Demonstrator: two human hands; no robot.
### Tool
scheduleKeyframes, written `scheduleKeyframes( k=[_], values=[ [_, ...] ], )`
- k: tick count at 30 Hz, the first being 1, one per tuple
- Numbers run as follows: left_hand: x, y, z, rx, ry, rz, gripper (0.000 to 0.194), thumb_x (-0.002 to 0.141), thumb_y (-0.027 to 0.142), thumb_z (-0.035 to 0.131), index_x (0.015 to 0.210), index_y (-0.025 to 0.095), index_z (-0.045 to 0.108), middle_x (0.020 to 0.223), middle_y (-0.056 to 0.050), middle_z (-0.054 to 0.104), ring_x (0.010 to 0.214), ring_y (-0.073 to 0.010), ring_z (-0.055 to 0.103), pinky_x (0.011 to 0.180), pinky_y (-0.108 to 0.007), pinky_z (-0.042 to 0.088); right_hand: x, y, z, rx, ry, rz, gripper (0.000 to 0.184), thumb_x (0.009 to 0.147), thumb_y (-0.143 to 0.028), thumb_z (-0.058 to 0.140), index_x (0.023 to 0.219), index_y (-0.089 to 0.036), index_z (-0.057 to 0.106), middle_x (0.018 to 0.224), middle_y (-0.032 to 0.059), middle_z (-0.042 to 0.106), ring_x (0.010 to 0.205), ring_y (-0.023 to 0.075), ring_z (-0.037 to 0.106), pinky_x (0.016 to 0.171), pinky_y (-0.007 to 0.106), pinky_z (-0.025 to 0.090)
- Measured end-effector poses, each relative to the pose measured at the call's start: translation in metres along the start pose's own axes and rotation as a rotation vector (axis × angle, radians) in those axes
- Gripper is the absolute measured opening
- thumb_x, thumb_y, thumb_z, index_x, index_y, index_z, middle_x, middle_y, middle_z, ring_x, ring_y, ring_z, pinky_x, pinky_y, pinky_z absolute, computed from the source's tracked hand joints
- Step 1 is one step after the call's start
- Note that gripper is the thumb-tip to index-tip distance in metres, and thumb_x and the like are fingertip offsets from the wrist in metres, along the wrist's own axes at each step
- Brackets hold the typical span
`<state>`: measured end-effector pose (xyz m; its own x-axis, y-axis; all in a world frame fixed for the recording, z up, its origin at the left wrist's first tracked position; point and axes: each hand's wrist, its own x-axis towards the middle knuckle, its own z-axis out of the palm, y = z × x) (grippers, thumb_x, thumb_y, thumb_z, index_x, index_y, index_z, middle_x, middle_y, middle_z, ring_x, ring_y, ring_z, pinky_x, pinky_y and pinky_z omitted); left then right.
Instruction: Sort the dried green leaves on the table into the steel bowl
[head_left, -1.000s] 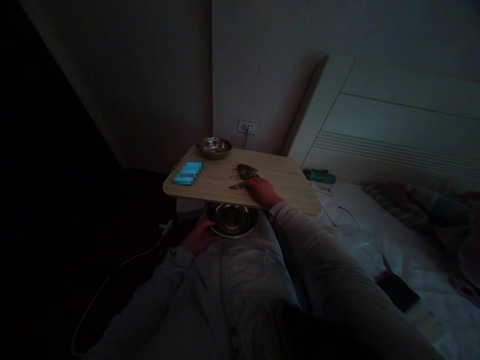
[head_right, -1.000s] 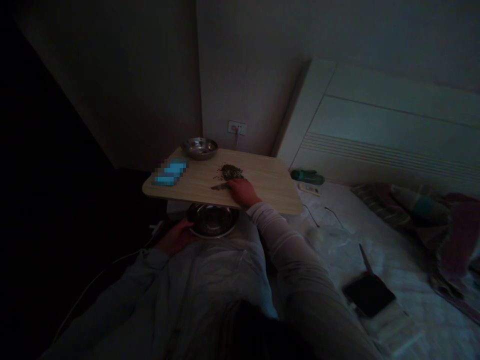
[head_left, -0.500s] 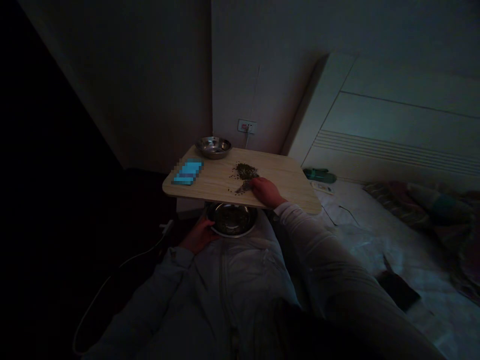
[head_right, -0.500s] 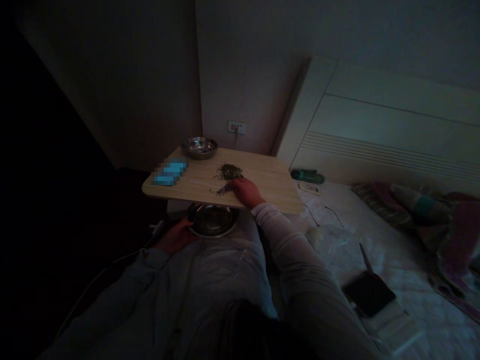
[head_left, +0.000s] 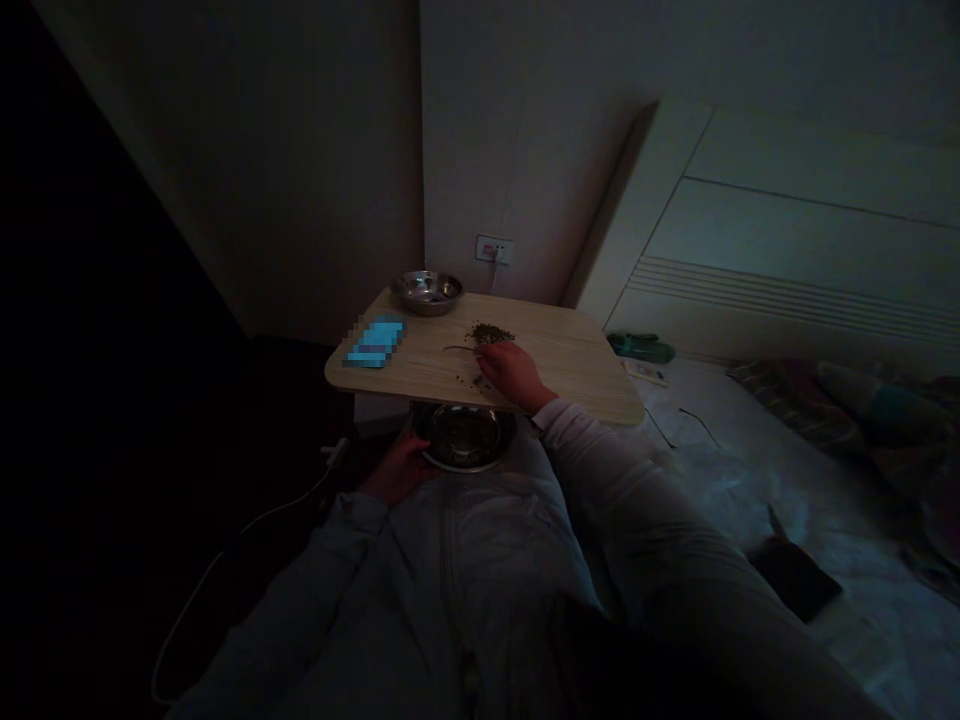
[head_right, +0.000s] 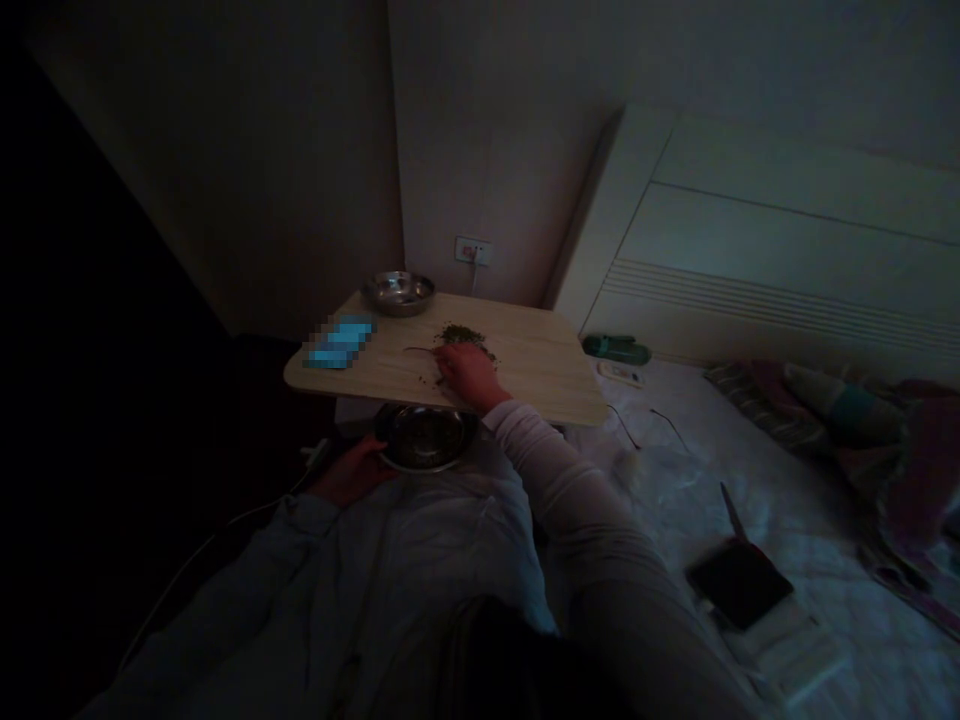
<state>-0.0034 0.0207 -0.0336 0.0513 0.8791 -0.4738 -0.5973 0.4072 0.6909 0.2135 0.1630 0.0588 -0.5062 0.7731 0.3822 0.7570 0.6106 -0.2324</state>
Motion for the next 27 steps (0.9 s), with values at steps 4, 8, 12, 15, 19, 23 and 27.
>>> scheduleKeyframes(
  k=[4, 8, 12, 15, 19, 23, 27],
  values=[
    [0.000, 0.000, 0.001, -0.010, 0.002, 0.003, 0.037, 0.075, 0.005, 0.075, 0.109, 0.021, 0.072, 0.093, -0.002, 0.079, 0.078, -0.0206, 0.075, 0.071, -0.034, 0.066, 0.000, 0.000, 0.001, 0.025, 0.002, -0.021, 0.032, 0.110, -0.029, 0.059, 0.132, -0.019, 0.081, 0.125, 0.0168, 0.083, 0.120, 0.0300, 0.074, 0.111, 0.047, 0.058],
    [-0.001, 0.000, 0.001, -0.017, -0.016, 0.015, 0.033, 0.076, 0.005, 0.076, 0.104, 0.022, 0.071, 0.092, -0.002, 0.079, 0.076, -0.0196, 0.075, 0.068, -0.032, 0.066, -0.001, 0.001, -0.004, -0.024, -0.042, -0.016, 0.032, 0.110, -0.026, 0.059, 0.130, -0.018, 0.082, 0.121, 0.0171, 0.083, 0.116, 0.0300, 0.074, 0.108, 0.047, 0.058],
    [-0.002, 0.000, 0.002, -0.013, -0.030, 0.017, 0.033, 0.076, 0.005, 0.076, 0.104, 0.022, 0.071, 0.090, -0.001, 0.079, 0.074, -0.0196, 0.075, 0.066, -0.032, 0.066, -0.003, -0.002, -0.009, -0.067, -0.093, -0.031, 0.033, 0.111, -0.024, 0.056, 0.130, -0.017, 0.082, 0.119, 0.0175, 0.081, 0.113, 0.0293, 0.073, 0.105, 0.045, 0.058],
    [-0.002, 0.001, 0.003, -0.011, -0.031, 0.013, 0.036, 0.076, 0.005, 0.076, 0.107, 0.023, 0.071, 0.093, -0.002, 0.080, 0.076, -0.0200, 0.076, 0.066, -0.032, 0.066, -0.005, -0.003, -0.009, -0.080, -0.123, -0.054, 0.034, 0.111, -0.024, 0.055, 0.130, -0.017, 0.082, 0.117, 0.0176, 0.080, 0.110, 0.0291, 0.073, 0.102, 0.044, 0.058],
    [0.000, 0.000, 0.001, -0.013, -0.028, 0.004, 0.041, 0.075, 0.005, 0.076, 0.112, 0.023, 0.071, 0.093, -0.002, 0.080, 0.074, -0.0198, 0.075, 0.067, -0.031, 0.066, -0.008, 0.002, -0.006, -0.079, -0.103, -0.072, 0.030, 0.110, -0.027, 0.058, 0.125, -0.018, 0.083, 0.112, 0.0164, 0.080, 0.106, 0.0286, 0.072, 0.100, 0.042, 0.057],
    [0.002, -0.002, -0.001, -0.013, -0.030, 0.002, 0.045, 0.076, 0.006, 0.076, 0.117, 0.023, 0.072, 0.093, -0.001, 0.079, 0.075, -0.0200, 0.076, 0.069, -0.032, 0.067, -0.013, 0.009, -0.004, -0.018, -0.076, -0.118, 0.028, 0.110, -0.031, 0.061, 0.121, -0.019, 0.084, 0.108, 0.0149, 0.081, 0.103, 0.0276, 0.071, 0.098, 0.042, 0.057],
    [0.003, -0.003, -0.004, -0.016, -0.039, 0.009, 0.043, 0.076, 0.006, 0.077, 0.115, 0.023, 0.073, 0.096, -0.002, 0.080, 0.078, -0.0209, 0.076, 0.069, -0.032, 0.066, -0.020, 0.011, -0.006, 0.039, -0.078, -0.097, 0.026, 0.109, -0.036, 0.065, 0.116, -0.021, 0.085, 0.109, 0.0141, 0.082, 0.104, 0.0275, 0.072, 0.100, 0.042, 0.056]
  ],
)
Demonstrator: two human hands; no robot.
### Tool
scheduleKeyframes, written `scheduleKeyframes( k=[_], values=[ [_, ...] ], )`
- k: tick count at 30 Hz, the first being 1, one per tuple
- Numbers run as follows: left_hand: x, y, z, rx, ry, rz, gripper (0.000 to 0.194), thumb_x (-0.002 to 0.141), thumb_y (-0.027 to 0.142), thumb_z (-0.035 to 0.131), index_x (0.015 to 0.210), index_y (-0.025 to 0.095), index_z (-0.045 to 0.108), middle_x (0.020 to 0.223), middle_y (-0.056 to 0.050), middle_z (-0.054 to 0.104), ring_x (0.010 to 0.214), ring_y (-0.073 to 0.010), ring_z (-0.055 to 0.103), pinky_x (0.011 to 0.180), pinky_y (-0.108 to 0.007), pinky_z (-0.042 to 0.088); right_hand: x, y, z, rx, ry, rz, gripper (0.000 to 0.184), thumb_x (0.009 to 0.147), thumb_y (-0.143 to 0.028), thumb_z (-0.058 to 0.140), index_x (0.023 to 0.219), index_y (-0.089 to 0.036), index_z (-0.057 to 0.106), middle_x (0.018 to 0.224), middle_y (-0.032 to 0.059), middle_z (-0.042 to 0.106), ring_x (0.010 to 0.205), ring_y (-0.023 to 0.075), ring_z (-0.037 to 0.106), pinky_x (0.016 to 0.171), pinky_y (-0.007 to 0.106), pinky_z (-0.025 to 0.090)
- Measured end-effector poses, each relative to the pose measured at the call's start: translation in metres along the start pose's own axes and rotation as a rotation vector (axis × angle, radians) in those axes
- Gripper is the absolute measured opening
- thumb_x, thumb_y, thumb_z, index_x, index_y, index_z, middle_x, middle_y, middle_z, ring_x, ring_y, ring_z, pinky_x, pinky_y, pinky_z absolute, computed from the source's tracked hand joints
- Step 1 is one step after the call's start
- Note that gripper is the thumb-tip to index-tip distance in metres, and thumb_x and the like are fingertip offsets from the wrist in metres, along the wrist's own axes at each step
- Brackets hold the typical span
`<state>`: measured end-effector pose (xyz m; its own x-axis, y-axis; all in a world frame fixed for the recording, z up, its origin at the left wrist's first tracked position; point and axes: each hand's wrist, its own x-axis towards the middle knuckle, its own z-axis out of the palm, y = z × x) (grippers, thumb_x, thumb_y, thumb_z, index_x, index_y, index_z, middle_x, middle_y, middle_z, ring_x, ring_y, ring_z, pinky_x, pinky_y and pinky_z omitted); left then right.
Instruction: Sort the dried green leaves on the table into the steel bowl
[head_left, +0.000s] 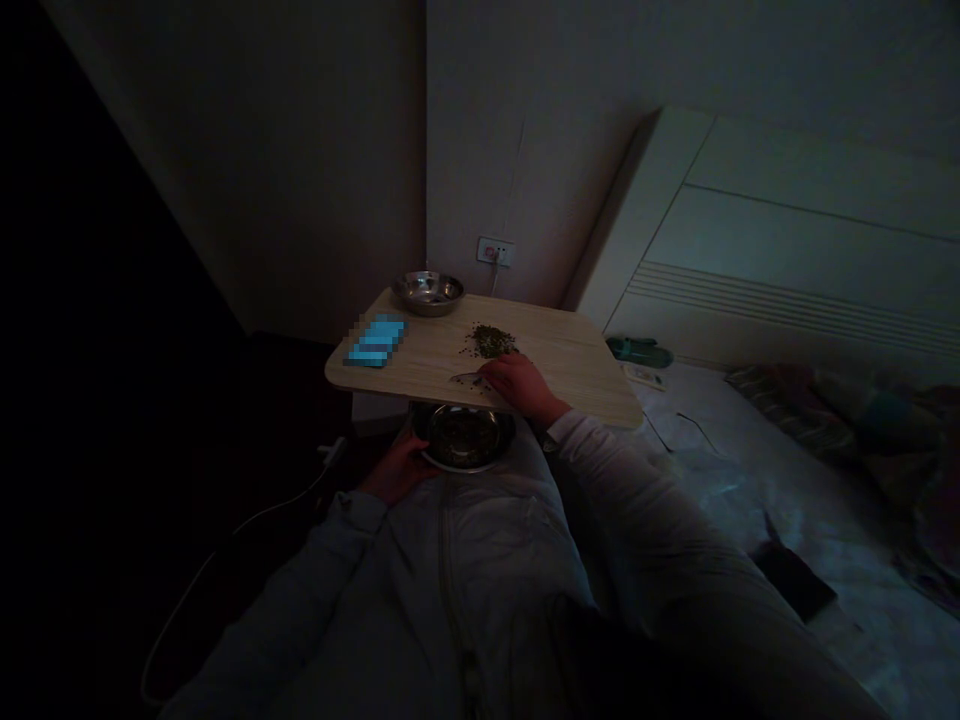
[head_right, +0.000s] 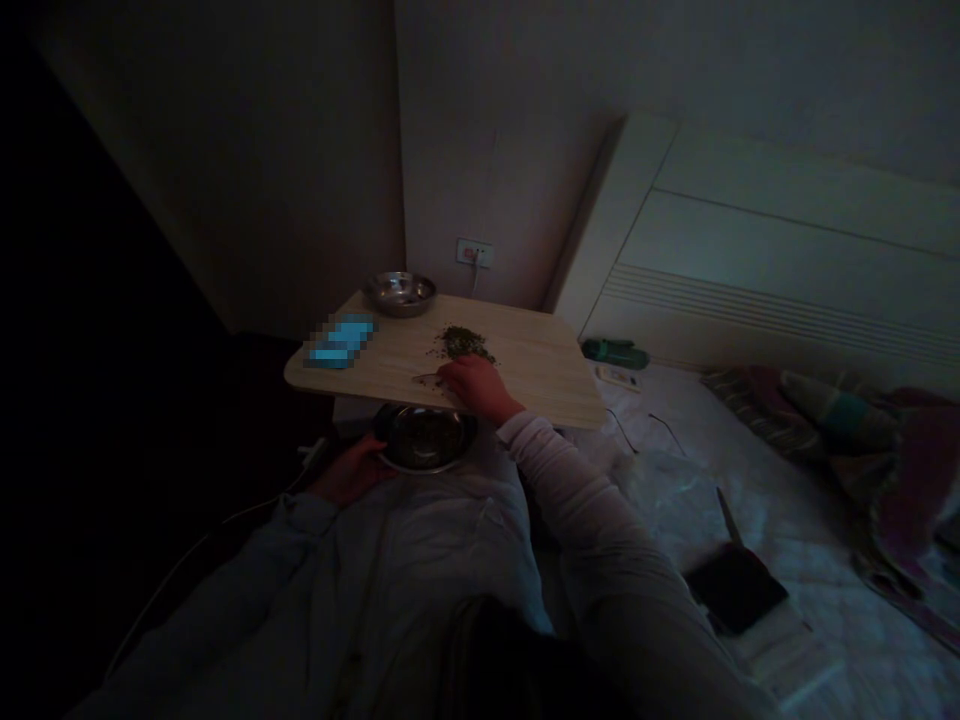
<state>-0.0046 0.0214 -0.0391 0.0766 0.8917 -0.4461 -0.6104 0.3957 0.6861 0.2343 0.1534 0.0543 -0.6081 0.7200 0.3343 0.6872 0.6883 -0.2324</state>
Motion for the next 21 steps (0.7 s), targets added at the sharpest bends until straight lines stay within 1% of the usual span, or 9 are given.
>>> scheduleKeyframes(
  k=[3, 7, 10, 13, 15, 17, 19, 21],
  values=[
    [0.002, -0.001, -0.002, -0.007, 0.010, -0.005, 0.045, 0.074, 0.005, 0.077, 0.116, 0.022, 0.074, 0.096, -0.003, 0.080, 0.080, -0.0223, 0.076, 0.070, -0.033, 0.065, -0.004, -0.001, -0.001, 0.020, -0.002, -0.003, 0.025, 0.109, -0.036, 0.066, 0.116, -0.022, 0.086, 0.112, 0.0137, 0.083, 0.105, 0.0277, 0.073, 0.102, 0.043, 0.056],
    [0.003, -0.001, -0.003, -0.002, 0.018, -0.006, 0.055, 0.074, 0.006, 0.077, 0.126, 0.021, 0.073, 0.101, -0.004, 0.081, 0.082, -0.0232, 0.077, 0.072, -0.035, 0.066, -0.011, 0.000, -0.001, 0.062, 0.018, -0.017, 0.026, 0.108, -0.039, 0.067, 0.114, -0.022, 0.086, 0.109, 0.0138, 0.083, 0.103, 0.0279, 0.073, 0.101, 0.044, 0.057],
    [0.001, 0.000, -0.001, 0.021, 0.030, -0.011, 0.052, 0.076, 0.007, 0.076, 0.126, 0.022, 0.073, 0.099, -0.004, 0.081, 0.081, -0.0222, 0.077, 0.071, -0.034, 0.066, -0.015, 0.002, 0.000, 0.123, 0.053, -0.004, 0.026, 0.109, -0.037, 0.066, 0.114, -0.022, 0.086, 0.110, 0.0136, 0.083, 0.106, 0.0273, 0.073, 0.103, 0.044, 0.057],
    [-0.002, 0.001, 0.002, 0.026, 0.034, -0.009, 0.047, 0.077, 0.007, 0.075, 0.122, 0.022, 0.072, 0.099, -0.004, 0.080, 0.080, -0.0214, 0.076, 0.071, -0.033, 0.066, -0.016, 0.006, 0.002, 0.202, 0.112, 0.083, 0.028, 0.107, -0.038, 0.066, 0.116, -0.021, 0.086, 0.113, 0.0137, 0.084, 0.105, 0.0267, 0.074, 0.101, 0.043, 0.059],
    [-0.003, 0.001, 0.003, 0.013, 0.030, -0.001, 0.044, 0.076, 0.006, 0.076, 0.117, 0.022, 0.072, 0.099, -0.003, 0.080, 0.078, -0.0207, 0.076, 0.071, -0.034, 0.067, -0.014, 0.009, 0.003, 0.263, 0.147, 0.165, 0.029, 0.106, -0.039, 0.067, 0.119, -0.020, 0.085, 0.112, 0.0130, 0.085, 0.099, 0.0256, 0.074, 0.097, 0.042, 0.060],
    [-0.002, 0.001, 0.003, 0.005, 0.030, 0.000, 0.043, 0.075, 0.005, 0.076, 0.114, 0.021, 0.071, 0.100, -0.003, 0.080, 0.077, -0.0203, 0.076, 0.071, -0.034, 0.067, -0.012, 0.014, 0.005, 0.326, 0.169, 0.241, 0.031, 0.104, -0.040, 0.068, 0.121, -0.020, 0.085, 0.107, 0.0109, 0.085, 0.092, 0.0236, 0.074, 0.093, 0.040, 0.061],
    [-0.002, 0.001, 0.002, 0.007, 0.033, -0.004, 0.045, 0.075, 0.006, 0.076, 0.116, 0.021, 0.072, 0.102, -0.004, 0.081, 0.077, -0.0206, 0.076, 0.071, -0.034, 0.066, -0.010, 0.018, 0.007, 0.378, 0.178, 0.307, 0.030, 0.102, -0.037, 0.068, 0.121, -0.020, 0.084, 0.101, 0.0087, 0.085, 0.086, 0.0220, 0.073, 0.089, 0.038, 0.061],
    [-0.001, 0.001, 0.001, 0.012, 0.032, -0.003, 0.049, 0.075, 0.007, 0.076, 0.122, 0.022, 0.072, 0.104, -0.004, 0.081, 0.079, -0.0211, 0.077, 0.071, -0.034, 0.066, -0.008, 0.020, 0.010, 0.409, 0.172, 0.354, 0.029, 0.100, -0.034, 0.069, 0.119, -0.020, 0.084, 0.099, 0.0081, 0.085, 0.085, 0.0217, 0.073, 0.088, 0.038, 0.061]
  ],
)
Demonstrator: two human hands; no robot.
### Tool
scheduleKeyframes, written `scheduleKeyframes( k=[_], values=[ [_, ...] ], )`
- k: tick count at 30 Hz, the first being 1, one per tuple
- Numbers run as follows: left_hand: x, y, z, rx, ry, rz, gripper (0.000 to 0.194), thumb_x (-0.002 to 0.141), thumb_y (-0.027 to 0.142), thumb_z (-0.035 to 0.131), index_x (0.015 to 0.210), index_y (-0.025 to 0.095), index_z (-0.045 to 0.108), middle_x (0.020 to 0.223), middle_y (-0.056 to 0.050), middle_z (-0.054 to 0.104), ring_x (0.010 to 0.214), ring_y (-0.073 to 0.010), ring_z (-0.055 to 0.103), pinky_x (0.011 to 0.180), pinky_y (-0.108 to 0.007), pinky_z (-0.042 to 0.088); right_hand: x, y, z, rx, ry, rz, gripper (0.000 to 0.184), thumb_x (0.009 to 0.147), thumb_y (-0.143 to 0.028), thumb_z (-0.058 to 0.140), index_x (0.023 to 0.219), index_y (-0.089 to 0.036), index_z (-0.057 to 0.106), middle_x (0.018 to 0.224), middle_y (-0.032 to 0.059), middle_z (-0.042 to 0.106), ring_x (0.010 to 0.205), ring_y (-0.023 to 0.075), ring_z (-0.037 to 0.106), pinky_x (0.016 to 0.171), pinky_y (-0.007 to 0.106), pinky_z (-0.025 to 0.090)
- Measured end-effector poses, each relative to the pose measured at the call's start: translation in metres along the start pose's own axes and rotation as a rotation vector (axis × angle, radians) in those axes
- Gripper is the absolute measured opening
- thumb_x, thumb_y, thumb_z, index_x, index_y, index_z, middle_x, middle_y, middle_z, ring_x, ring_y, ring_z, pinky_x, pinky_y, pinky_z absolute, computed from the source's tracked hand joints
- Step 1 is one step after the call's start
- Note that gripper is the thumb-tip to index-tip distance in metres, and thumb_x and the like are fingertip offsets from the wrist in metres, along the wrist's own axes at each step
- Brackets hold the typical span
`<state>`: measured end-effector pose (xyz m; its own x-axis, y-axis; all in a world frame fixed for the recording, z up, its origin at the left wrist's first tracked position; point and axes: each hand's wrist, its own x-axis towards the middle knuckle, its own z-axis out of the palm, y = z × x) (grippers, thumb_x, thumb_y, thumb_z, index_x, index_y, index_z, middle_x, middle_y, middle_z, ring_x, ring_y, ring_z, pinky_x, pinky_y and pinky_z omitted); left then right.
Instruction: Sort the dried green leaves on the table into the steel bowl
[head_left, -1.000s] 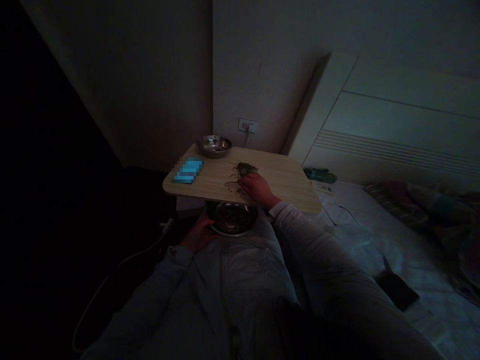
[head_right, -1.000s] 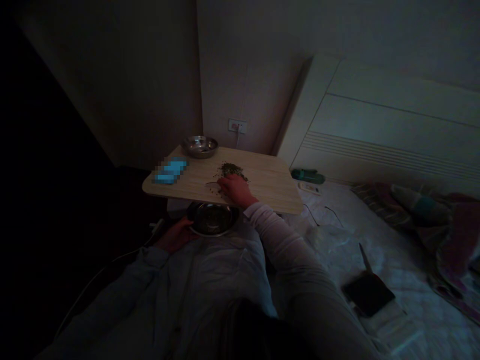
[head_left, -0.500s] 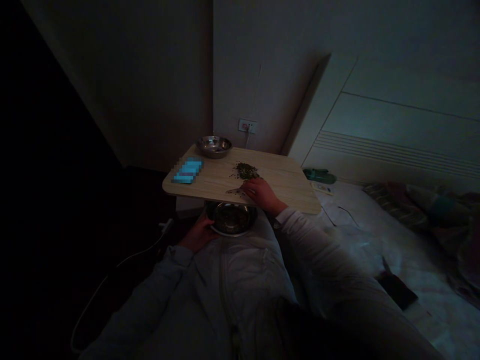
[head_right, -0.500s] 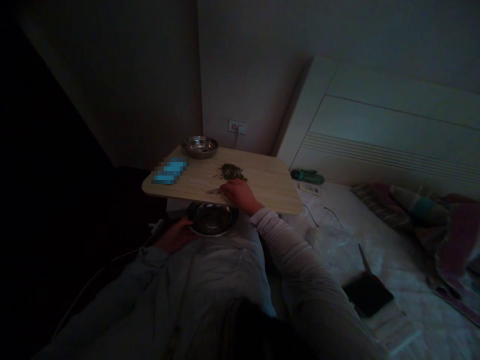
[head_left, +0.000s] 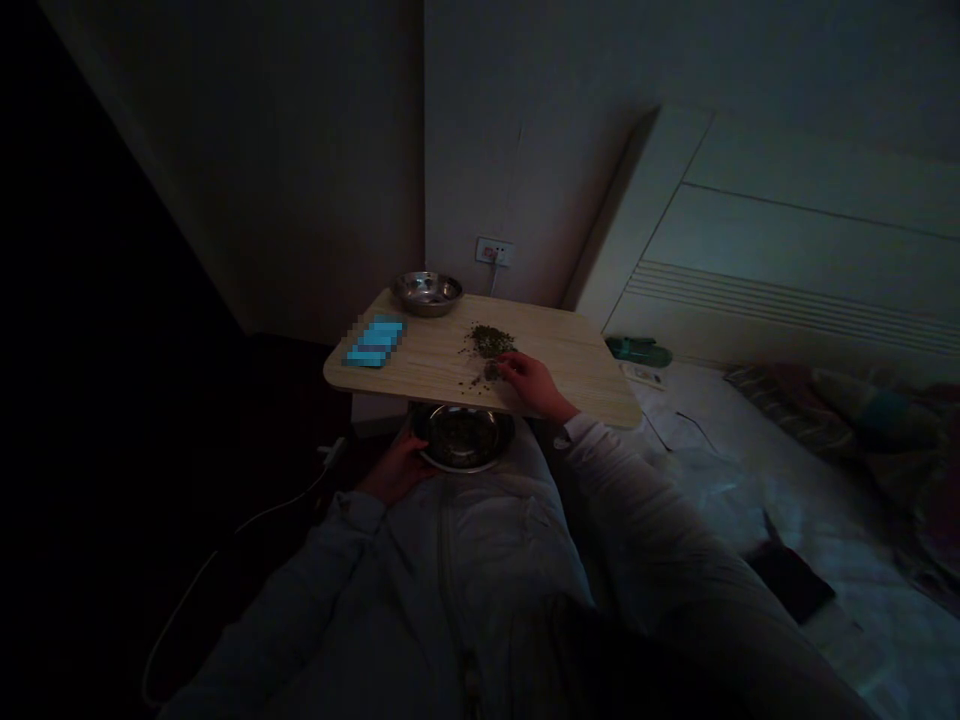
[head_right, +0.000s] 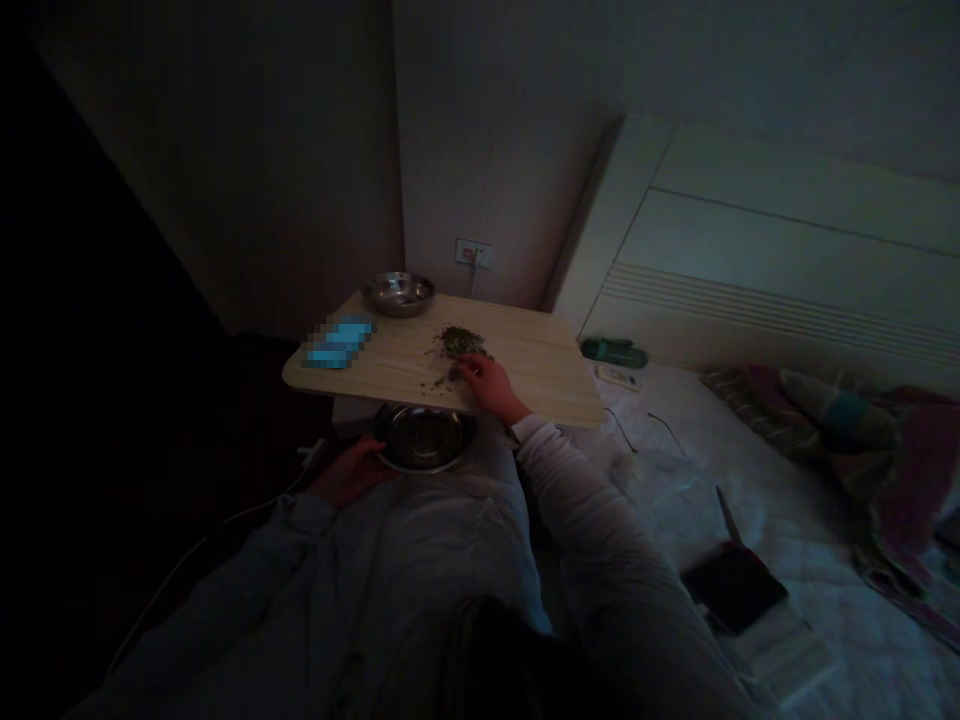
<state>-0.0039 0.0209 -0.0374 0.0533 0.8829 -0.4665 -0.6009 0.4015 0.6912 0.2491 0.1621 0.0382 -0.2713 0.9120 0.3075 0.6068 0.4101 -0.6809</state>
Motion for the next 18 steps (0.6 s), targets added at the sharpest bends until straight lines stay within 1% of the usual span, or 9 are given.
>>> scheduleKeyframes(
  k=[3, 6, 9, 14, 18],
  values=[
    [-0.001, 0.001, 0.000, 0.004, -0.017, 0.002, 0.051, 0.075, 0.007, 0.076, 0.123, 0.022, 0.072, 0.103, -0.004, 0.081, 0.078, -0.0212, 0.077, 0.071, -0.034, 0.066, 0.001, 0.000, 0.005, 0.007, -0.019, 0.030, 0.027, 0.098, -0.030, 0.070, 0.118, -0.019, 0.085, 0.103, 0.0099, 0.086, 0.091, 0.0236, 0.076, 0.091, 0.040, 0.062],
    [-0.001, 0.001, -0.001, 0.000, -0.027, 0.004, 0.051, 0.075, 0.007, 0.076, 0.123, 0.023, 0.071, 0.103, -0.003, 0.082, 0.078, -0.0209, 0.077, 0.070, -0.033, 0.066, 0.002, -0.004, 0.011, 0.010, -0.035, 0.007, 0.025, 0.098, -0.026, 0.070, 0.117, -0.020, 0.086, 0.108, 0.0106, 0.087, 0.097, 0.0248, 0.078, 0.096, 0.042, 0.063],
    [0.001, 0.000, -0.003, 0.001, -0.021, -0.001, 0.054, 0.075, 0.008, 0.076, 0.127, 0.024, 0.072, 0.104, -0.004, 0.082, 0.080, -0.0220, 0.078, 0.071, -0.034, 0.066, 0.001, -0.010, 0.016, -0.005, -0.048, 0.010, 0.023, 0.098, -0.023, 0.070, 0.115, -0.020, 0.086, 0.111, 0.0104, 0.087, 0.100, 0.0242, 0.079, 0.097, 0.041, 0.063],
    [0.001, 0.000, -0.003, 0.001, -0.020, -0.005, 0.056, 0.075, 0.008, 0.076, 0.130, 0.023, 0.072, 0.103, -0.005, 0.082, 0.081, -0.0228, 0.078, 0.073, -0.035, 0.067, -0.002, -0.020, 0.019, -0.035, -0.112, 0.056, 0.023, 0.099, -0.019, 0.070, 0.116, -0.019, 0.086, 0.112, 0.0102, 0.087, 0.098, 0.0225, 0.079, 0.096, 0.038, 0.062],
    [-0.002, 0.001, 0.001, -0.001, -0.005, 0.001, 0.050, 0.076, 0.007, 0.075, 0.123, 0.022, 0.073, 0.099, -0.004, 0.081, 0.078, -0.0209, 0.077, 0.071, -0.034, 0.066, -0.004, -0.022, 0.019, -0.002, -0.120, 0.052, 0.021, 0.098, -0.018, 0.072, 0.113, -0.019, 0.086, 0.109, 0.0087, 0.087, 0.095, 0.0216, 0.079, 0.094, 0.037, 0.062]
  ],
)
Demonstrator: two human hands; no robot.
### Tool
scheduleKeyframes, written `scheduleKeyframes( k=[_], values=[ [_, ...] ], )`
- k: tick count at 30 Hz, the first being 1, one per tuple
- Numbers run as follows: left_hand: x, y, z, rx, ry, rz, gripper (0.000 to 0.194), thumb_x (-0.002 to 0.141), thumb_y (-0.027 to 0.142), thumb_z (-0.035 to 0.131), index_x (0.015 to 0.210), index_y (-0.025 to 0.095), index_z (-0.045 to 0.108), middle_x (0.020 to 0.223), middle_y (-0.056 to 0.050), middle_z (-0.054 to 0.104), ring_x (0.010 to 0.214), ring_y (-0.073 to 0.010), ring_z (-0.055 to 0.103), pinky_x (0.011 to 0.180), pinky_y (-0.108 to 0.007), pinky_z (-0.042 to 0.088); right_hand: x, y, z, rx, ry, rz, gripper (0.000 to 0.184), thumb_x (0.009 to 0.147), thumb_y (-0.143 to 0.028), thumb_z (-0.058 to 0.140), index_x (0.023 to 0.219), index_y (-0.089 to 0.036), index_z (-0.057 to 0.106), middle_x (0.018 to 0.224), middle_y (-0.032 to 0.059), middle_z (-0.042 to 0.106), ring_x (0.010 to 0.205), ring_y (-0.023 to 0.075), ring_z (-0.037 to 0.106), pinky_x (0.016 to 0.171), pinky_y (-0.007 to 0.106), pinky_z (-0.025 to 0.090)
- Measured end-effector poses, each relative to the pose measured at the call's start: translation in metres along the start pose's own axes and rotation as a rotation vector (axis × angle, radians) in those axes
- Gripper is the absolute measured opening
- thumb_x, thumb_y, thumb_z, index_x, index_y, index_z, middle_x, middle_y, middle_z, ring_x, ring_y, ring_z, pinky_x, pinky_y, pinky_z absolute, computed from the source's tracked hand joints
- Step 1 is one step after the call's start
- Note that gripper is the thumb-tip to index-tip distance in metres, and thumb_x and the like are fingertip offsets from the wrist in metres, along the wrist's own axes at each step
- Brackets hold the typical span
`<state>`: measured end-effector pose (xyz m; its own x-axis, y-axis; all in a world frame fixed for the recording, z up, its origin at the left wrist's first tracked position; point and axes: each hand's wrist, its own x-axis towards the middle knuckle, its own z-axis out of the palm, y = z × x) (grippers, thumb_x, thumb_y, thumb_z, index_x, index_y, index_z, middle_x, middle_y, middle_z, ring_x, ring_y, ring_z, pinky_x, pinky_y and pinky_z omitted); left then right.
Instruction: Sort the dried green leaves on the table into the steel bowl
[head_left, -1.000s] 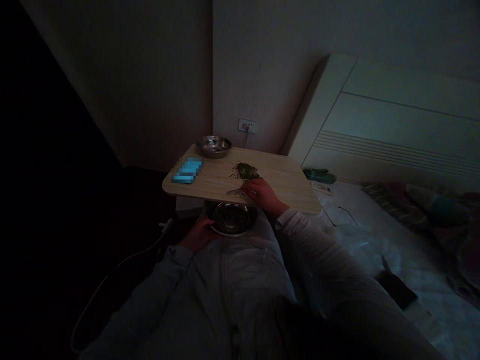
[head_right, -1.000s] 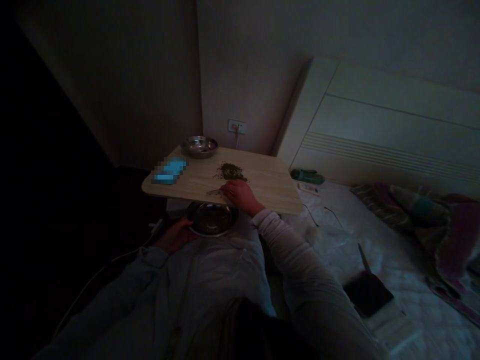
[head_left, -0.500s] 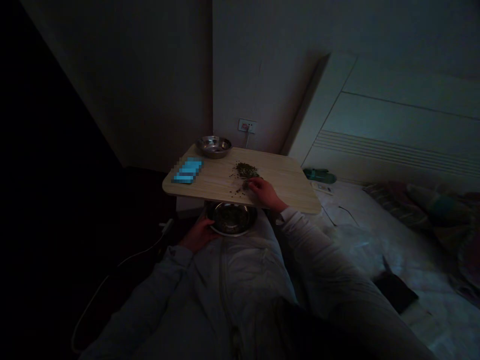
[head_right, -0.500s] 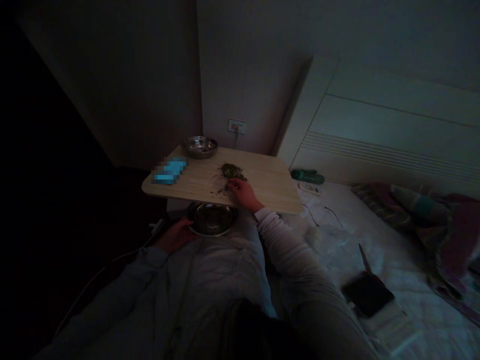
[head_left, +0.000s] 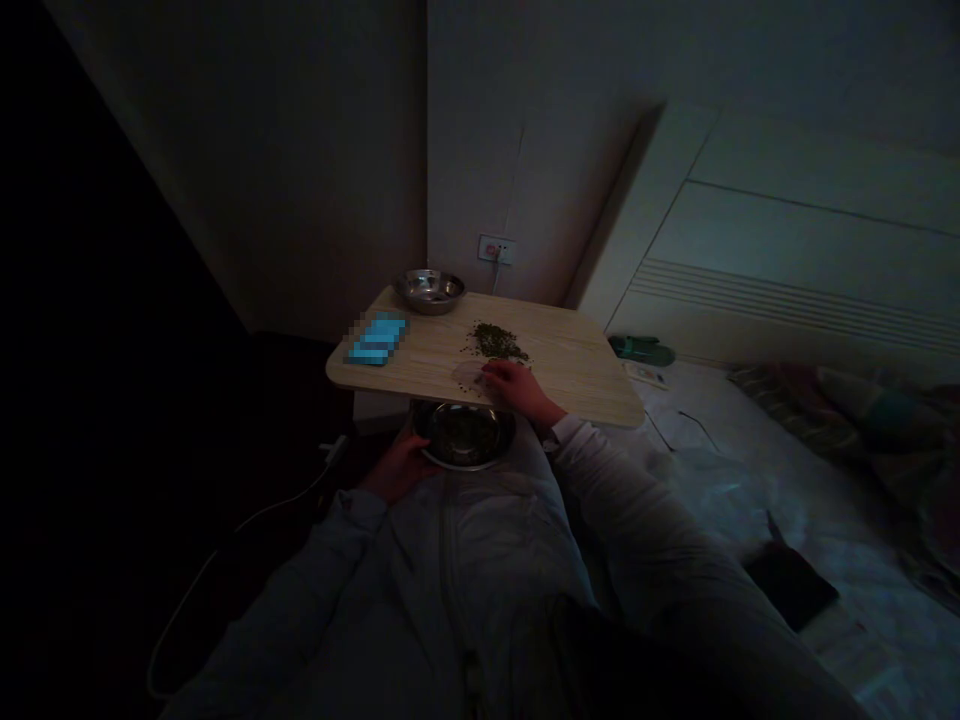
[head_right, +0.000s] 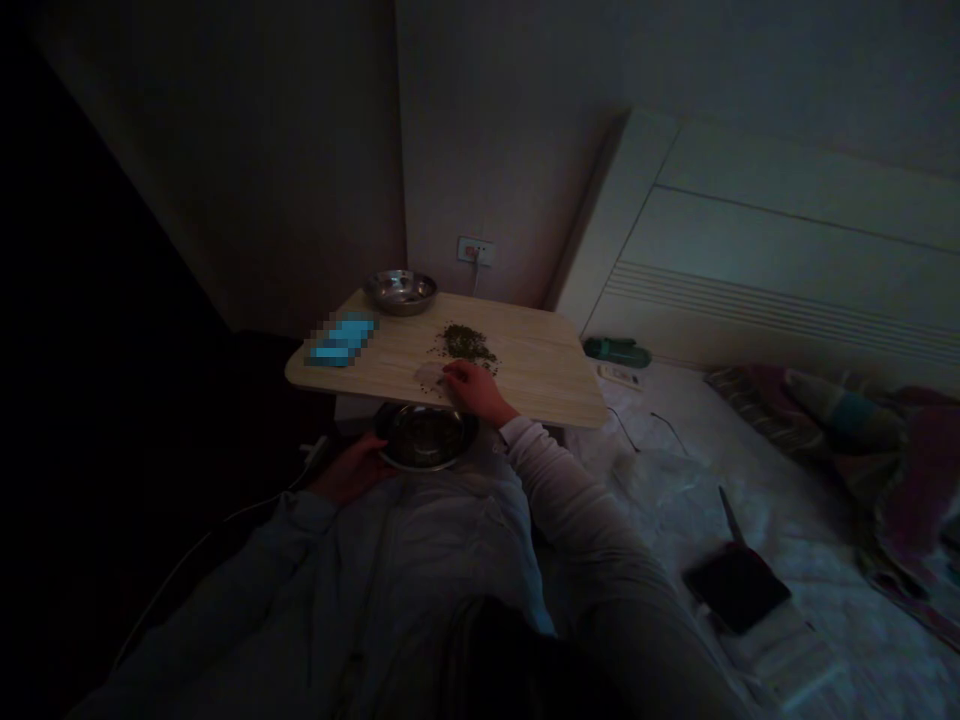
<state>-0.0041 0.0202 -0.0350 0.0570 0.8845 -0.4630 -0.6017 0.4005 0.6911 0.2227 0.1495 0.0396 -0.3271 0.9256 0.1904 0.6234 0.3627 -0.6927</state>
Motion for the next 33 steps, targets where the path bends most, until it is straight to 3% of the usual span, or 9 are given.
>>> scheduleKeyframes(
  k=[14, 20, 33],
  values=[
    [0.0022, -0.0014, -0.0021, 0.012, -0.008, -0.001, 0.059, 0.076, 0.009, 0.076, 0.133, 0.023, 0.071, 0.111, -0.006, 0.084, 0.082, -0.0224, 0.079, 0.072, -0.034, 0.067, -0.0013, 0.0051, 0.0041, 0.071, -0.019, -0.042, 0.022, 0.096, -0.024, 0.071, 0.111, -0.019, 0.087, 0.099, 0.0064, 0.085, 0.089, 0.0203, 0.075, 0.089, 0.036, 0.061],
    [-0.0014, 0.0005, 0.0011, 0.013, 0.020, 0.002, 0.053, 0.077, 0.006, 0.075, 0.127, 0.023, 0.073, 0.098, -0.003, 0.081, 0.076, -0.0206, 0.076, 0.071, -0.033, 0.066, -0.0038, 0.0005, 0.0042, 0.060, -0.015, -0.011, 0.019, 0.097, -0.023, 0.073, 0.110, -0.019, 0.086, 0.103, 0.0075, 0.085, 0.094, 0.0211, 0.076, 0.094, 0.037, 0.060],
    [-0.0018, 0.0017, 0.0034, -0.016, 0.027, -0.008, 0.039, 0.075, 0.005, 0.075, 0.110, 0.021, 0.071, 0.093, -0.002, 0.080, 0.073, -0.0186, 0.075, 0.068, -0.031, 0.066, -0.0046, 0.0057, 0.0052, 0.125, -0.059, -0.024, 0.022, 0.099, -0.028, 0.075, 0.113, -0.016, 0.087, 0.103, 0.0100, 0.085, 0.094, 0.0215, 0.074, 0.096, 0.037, 0.058]
  ],
)
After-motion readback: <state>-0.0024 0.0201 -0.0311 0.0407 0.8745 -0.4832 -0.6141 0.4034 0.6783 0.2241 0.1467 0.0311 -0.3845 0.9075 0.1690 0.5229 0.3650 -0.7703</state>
